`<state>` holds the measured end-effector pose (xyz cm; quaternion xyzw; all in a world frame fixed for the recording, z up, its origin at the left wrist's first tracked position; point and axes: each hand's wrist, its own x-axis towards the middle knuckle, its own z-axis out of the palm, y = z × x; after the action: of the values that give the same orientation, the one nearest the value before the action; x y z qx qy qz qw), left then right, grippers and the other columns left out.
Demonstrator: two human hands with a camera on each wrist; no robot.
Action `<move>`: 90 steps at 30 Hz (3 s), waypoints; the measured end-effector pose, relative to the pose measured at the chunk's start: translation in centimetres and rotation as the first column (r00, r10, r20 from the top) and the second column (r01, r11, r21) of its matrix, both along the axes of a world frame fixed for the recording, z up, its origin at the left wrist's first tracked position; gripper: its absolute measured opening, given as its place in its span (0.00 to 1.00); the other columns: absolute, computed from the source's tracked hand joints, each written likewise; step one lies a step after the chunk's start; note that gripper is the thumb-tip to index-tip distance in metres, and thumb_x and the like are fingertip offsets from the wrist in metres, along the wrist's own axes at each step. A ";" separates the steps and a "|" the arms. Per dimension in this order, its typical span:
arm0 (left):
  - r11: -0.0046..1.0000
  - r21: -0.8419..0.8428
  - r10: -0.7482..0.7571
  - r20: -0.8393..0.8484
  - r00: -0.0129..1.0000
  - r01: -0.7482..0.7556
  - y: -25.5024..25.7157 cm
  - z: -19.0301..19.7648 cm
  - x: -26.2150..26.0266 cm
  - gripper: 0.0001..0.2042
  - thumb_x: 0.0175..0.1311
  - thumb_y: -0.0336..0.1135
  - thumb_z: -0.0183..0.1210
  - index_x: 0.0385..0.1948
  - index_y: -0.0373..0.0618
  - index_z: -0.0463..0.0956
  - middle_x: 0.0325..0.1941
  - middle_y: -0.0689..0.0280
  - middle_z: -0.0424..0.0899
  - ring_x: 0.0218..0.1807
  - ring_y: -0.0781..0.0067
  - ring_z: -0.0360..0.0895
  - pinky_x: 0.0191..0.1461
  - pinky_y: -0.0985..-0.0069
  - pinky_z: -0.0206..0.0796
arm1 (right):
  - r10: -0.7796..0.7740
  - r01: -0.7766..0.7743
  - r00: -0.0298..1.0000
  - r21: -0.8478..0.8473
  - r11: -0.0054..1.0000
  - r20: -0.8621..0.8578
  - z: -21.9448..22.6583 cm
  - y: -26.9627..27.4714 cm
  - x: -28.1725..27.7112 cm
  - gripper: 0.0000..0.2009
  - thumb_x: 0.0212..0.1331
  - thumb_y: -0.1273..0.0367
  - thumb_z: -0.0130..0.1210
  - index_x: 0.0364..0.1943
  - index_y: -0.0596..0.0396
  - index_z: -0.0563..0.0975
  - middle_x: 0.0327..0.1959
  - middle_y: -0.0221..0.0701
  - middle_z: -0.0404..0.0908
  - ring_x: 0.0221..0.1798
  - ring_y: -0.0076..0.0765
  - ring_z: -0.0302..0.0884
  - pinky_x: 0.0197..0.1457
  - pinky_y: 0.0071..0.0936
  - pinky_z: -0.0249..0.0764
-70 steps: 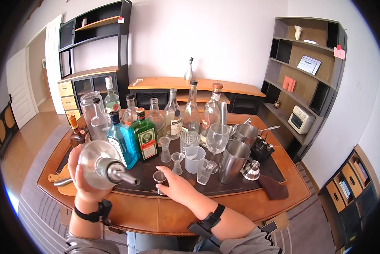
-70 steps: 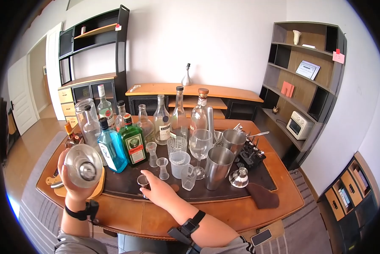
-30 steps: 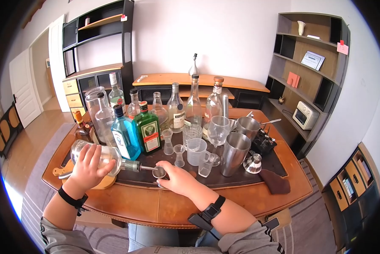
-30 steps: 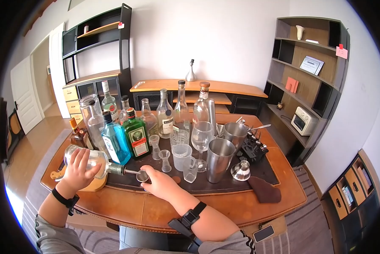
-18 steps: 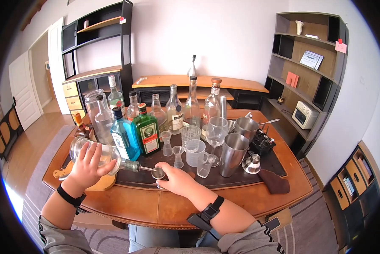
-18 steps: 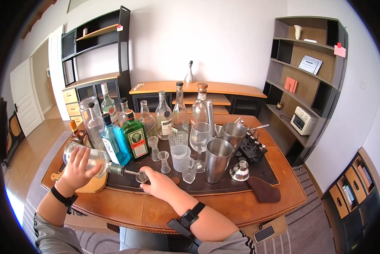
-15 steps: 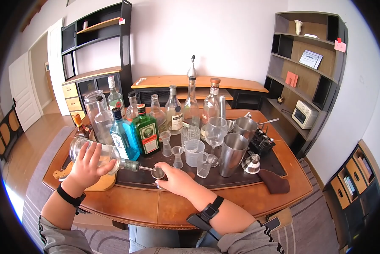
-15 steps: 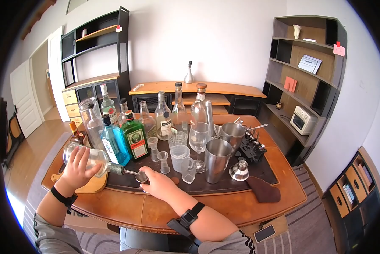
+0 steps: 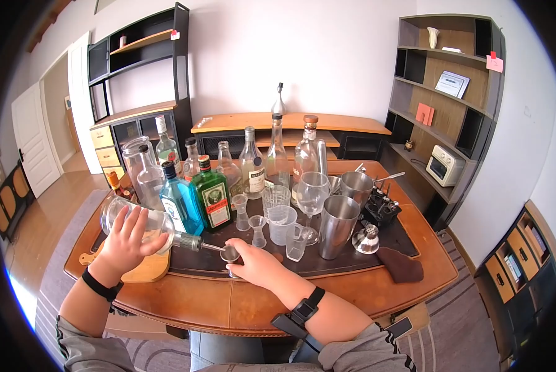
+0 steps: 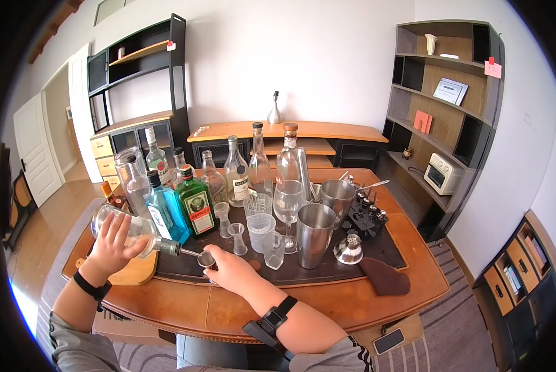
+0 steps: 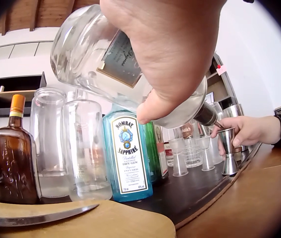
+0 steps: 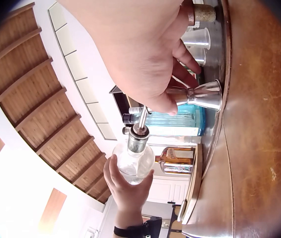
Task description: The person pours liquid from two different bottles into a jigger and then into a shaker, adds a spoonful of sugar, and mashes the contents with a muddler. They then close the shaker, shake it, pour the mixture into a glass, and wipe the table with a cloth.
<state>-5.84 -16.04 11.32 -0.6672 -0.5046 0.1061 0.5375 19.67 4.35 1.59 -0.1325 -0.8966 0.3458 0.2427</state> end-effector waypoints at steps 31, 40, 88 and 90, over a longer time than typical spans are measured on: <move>0.999 0.015 -0.031 -0.129 0.991 0.033 1.0 1.8 0.2 0.28 0.64 0.37 0.56 0.65 0.73 0.56 0.57 0.51 0.73 0.59 0.51 0.73 0.68 0.46 0.60 | -0.014 0.014 0.998 -0.008 1.000 0.054 0.8 -0.3 0.3 0.26 0.58 0.66 0.61 0.59 0.56 0.65 0.41 0.48 0.82 0.43 0.54 0.81 0.44 0.43 0.75; 0.999 0.024 -0.020 -0.192 0.981 0.025 1.1 3.1 0.6 0.27 0.64 0.41 0.57 0.63 0.71 0.57 0.55 0.52 0.74 0.59 0.52 0.74 0.68 0.46 0.60 | -0.032 0.032 0.999 0.002 0.999 0.005 -0.4 0.1 -0.1 0.26 0.59 0.63 0.62 0.60 0.50 0.67 0.35 0.44 0.83 0.39 0.50 0.82 0.41 0.40 0.76; 0.997 -0.040 0.068 -0.001 0.998 -0.068 -0.1 1.8 1.2 0.24 0.59 0.36 0.55 0.58 0.72 0.63 0.59 0.49 0.71 0.60 0.46 0.72 0.65 0.45 0.60 | -0.012 0.012 1.000 -0.005 1.000 0.001 0.0 -0.1 0.0 0.25 0.58 0.66 0.62 0.58 0.55 0.65 0.37 0.48 0.83 0.41 0.54 0.82 0.43 0.43 0.76; 0.996 -0.050 0.073 0.039 0.997 -0.071 -0.2 1.7 1.3 0.25 0.57 0.35 0.56 0.58 0.71 0.64 0.59 0.49 0.71 0.60 0.46 0.71 0.66 0.44 0.59 | -0.017 0.017 1.000 -0.022 1.000 0.013 0.0 -0.1 0.0 0.26 0.58 0.66 0.62 0.59 0.53 0.66 0.37 0.47 0.83 0.41 0.53 0.82 0.43 0.42 0.76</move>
<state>-4.55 -16.26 12.99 -0.6636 -0.5365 0.1239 0.5064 19.66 4.28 1.58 -0.1453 -0.8931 0.3529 0.2382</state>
